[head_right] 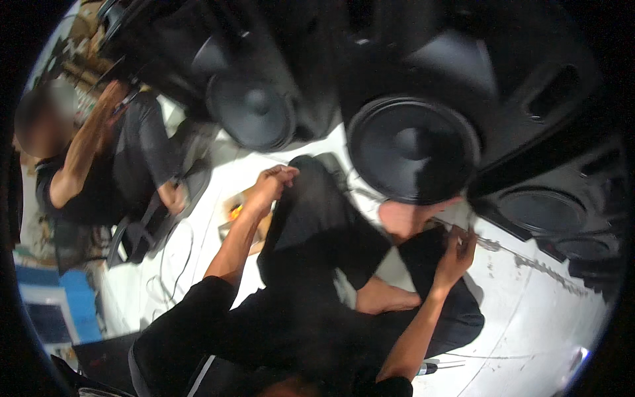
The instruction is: The person uses a cordless drill to fasten screws around the perimeter of a speaker cone into a large black speaker enclosure. The person repeatedly picks up screws, aligns them with the drill bit, and drives them into the speaker frame while sitting on the floor.
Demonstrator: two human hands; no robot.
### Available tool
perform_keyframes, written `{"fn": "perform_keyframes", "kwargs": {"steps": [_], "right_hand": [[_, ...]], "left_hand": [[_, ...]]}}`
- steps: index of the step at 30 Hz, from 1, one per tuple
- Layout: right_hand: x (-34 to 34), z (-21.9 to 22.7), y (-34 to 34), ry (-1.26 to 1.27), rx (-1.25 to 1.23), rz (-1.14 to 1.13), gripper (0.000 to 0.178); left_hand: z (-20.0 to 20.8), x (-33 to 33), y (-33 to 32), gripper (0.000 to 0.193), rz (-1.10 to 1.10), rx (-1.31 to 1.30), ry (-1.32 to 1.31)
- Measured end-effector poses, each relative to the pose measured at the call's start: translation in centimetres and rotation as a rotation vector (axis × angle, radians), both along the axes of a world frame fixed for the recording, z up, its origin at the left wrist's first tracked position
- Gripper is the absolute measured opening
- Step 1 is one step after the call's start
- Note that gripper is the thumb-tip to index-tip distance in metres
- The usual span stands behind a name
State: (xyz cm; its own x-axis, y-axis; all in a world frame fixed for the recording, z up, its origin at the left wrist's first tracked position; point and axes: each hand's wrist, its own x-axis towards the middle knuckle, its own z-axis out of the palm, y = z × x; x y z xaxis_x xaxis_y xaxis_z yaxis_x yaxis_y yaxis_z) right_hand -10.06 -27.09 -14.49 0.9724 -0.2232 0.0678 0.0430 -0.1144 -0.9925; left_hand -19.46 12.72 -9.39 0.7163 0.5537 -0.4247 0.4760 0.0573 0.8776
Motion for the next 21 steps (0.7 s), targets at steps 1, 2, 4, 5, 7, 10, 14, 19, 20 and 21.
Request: {"fn": "perform_keyframes", "kwargs": {"steps": [1,2,4,5,7,10,14,19,20,21], "right_hand": [[-2.5,-2.3,-0.5,0.119,0.046,0.067,0.044],[-4.7,-4.2,-0.9,0.194,0.070,-0.006,0.045],[-7.5,-8.2,-2.8,0.138,0.016,-0.040,0.044],[-8.1,-8.4,-2.6,0.224,0.025,-0.019,0.043],[-7.9,-7.1,-2.7,0.300,0.105,-0.015,0.043],[-7.0,-5.4,-1.5,0.314,0.083,0.011,0.046],[-6.5,-4.1,0.5,0.308,0.068,0.043,0.047],[-7.1,-4.9,1.1,0.341,0.044,0.100,0.047],[-7.2,-4.9,1.0,0.349,0.037,0.103,0.046],[-7.3,-5.0,1.0,0.358,0.031,0.107,0.046]], "left_hand": [[-1.7,-3.3,1.0,0.020,0.013,0.017,0.033],[-1.9,-5.9,1.0,0.022,0.015,-0.039,0.048],[-2.8,-10.6,2.4,0.023,0.016,-0.151,0.062],[-2.7,-13.2,3.6,0.018,0.040,-0.223,0.010],[-3.3,-16.2,5.6,0.012,0.123,-0.368,-0.094],[-3.3,-18.6,7.7,0.016,0.188,-0.300,-0.084],[-2.3,-19.5,7.6,0.022,0.259,-0.222,-0.133],[-1.7,-19.9,7.2,0.027,0.221,-0.319,-0.307],[-1.7,-19.9,7.2,0.026,0.221,-0.330,-0.328],[-1.8,-20.0,7.2,0.025,0.218,-0.331,-0.351]]}}
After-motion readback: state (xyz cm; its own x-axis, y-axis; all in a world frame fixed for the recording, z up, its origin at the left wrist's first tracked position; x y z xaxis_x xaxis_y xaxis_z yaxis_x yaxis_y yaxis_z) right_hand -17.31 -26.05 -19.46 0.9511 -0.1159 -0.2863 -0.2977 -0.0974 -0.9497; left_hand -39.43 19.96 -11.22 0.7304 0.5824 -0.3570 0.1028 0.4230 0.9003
